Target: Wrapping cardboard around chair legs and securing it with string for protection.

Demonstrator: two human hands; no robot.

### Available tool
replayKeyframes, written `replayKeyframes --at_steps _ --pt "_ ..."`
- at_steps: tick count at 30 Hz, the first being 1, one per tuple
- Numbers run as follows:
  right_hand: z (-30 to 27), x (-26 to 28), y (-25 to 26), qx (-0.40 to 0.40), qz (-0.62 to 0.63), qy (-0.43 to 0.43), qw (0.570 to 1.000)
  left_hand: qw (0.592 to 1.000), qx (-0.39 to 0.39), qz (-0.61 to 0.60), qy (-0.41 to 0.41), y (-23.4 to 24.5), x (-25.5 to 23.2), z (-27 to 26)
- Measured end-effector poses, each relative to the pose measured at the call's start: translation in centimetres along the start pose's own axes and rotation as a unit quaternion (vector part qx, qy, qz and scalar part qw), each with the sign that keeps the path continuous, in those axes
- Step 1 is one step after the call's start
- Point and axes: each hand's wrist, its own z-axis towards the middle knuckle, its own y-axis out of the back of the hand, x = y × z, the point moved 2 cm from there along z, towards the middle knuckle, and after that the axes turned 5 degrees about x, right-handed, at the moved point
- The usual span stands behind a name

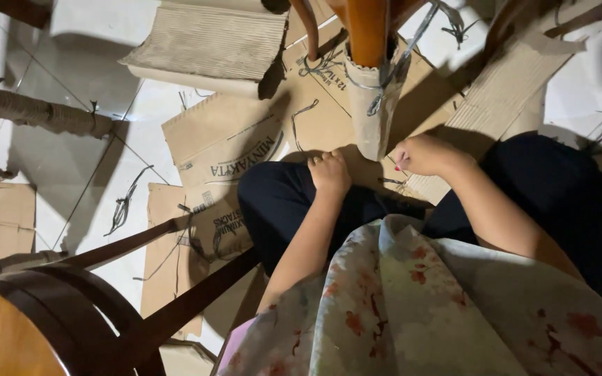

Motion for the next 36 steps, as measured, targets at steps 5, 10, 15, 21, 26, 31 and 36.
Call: replayKeyframes --at_steps 5,10,15,21,26,31,36 --pt "3.5 -2.8 -3.0 0.021 -0.032 -0.015 0.999 0.999 0.032 -0.025 0.027 -1.5 0.9 3.5" --pt "3.4 -2.6 -2.4 0.004 -0.017 -0.015 1.0 0.999 0.02 -0.029 0.026 -2.4 0.8 5.6" --pt "4.5 -3.2 -2.6 -0.01 0.019 -0.006 1.0 1.0 0.005 0.01 0.005 -1.9 0.2 3.7" --pt "3.6 -1.9 -2.4 -0.008 0.044 0.016 0.999 0.998 -0.02 0.038 -0.043 -3.5 -0.5 4.8" --pt "3.3 -1.6 -2.6 -0.028 0.061 0.04 0.997 0.989 -0.031 -0.099 -0.103 2.3 -1.7 -1.3" --pt "3.3 0.7 -3.8 -0.043 0.119 0.113 0.986 0.844 -0.065 -0.489 -0.211 7.3 -3.3 -10.0" --pt "0.7 4.5 -1.0 -0.062 0.288 0.225 0.929 0.651 -0.235 -0.654 -0.305 10.4 -3.4 -12.5"
